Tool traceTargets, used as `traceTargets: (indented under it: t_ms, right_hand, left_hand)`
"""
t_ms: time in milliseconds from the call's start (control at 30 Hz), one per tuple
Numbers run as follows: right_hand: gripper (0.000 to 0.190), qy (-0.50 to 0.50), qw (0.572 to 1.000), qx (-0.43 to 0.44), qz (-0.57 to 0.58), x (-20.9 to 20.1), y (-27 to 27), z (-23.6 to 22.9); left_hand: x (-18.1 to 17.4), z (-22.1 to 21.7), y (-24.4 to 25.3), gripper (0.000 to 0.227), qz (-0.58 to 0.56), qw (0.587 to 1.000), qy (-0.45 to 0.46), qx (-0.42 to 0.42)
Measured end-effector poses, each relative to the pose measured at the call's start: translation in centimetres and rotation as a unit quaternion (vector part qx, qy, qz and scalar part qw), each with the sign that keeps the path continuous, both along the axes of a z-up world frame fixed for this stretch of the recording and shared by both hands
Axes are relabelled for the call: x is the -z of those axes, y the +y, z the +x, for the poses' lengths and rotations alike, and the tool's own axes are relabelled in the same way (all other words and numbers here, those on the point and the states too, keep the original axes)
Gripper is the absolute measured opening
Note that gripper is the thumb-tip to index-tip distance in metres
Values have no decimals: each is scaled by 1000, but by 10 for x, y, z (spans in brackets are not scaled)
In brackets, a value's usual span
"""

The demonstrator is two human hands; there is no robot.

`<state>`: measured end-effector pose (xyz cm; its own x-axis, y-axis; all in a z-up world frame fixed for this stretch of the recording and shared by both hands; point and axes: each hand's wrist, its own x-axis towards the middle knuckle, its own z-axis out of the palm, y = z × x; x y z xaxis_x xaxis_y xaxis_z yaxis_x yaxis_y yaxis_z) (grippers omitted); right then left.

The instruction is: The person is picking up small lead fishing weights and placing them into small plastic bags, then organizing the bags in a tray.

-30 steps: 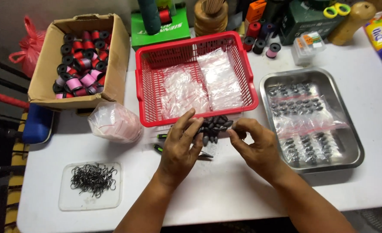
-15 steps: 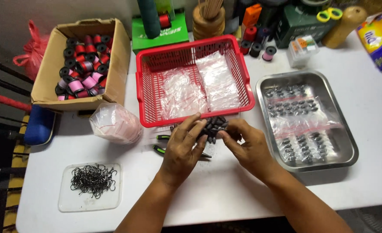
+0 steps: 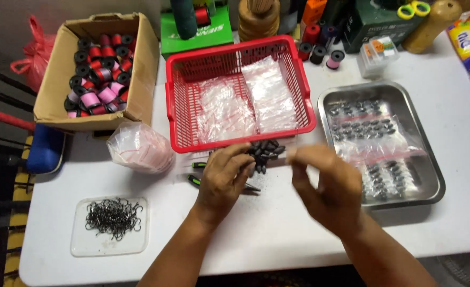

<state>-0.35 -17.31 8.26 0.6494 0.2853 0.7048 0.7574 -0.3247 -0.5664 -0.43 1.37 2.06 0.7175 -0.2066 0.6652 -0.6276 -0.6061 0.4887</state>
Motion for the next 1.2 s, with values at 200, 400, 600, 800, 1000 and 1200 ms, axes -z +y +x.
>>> traceTargets:
  t_ms: [200,400,600,800,1000,1200]
  right_hand:
    - [19,63,986,-143,-59,58,14,5]
    - [7,116,979,-147,-77,66,15,-4]
    - [6,162,983,-82,-32,82,5,-16]
    - [17,140,988,-56,-17,86,14,-19]
    - [19,132,991,-20,-2,88,14,-16]
    - [18,133,991,14,-11,88,4,-12]
  left_hand:
    - [-3,-2,-2,16,0,1000,-8,19]
    - [-7,-2,-3,23,-13,999,1,35]
    - [-6,-5,-7,17,0,999,-2,48]
    - [1,0,-10,6,-32,999,-39,5]
    - [4,0,-7,12,-19,999,-43,-13]
    - [-2,-4,-12,17,-19,999,-45,3]
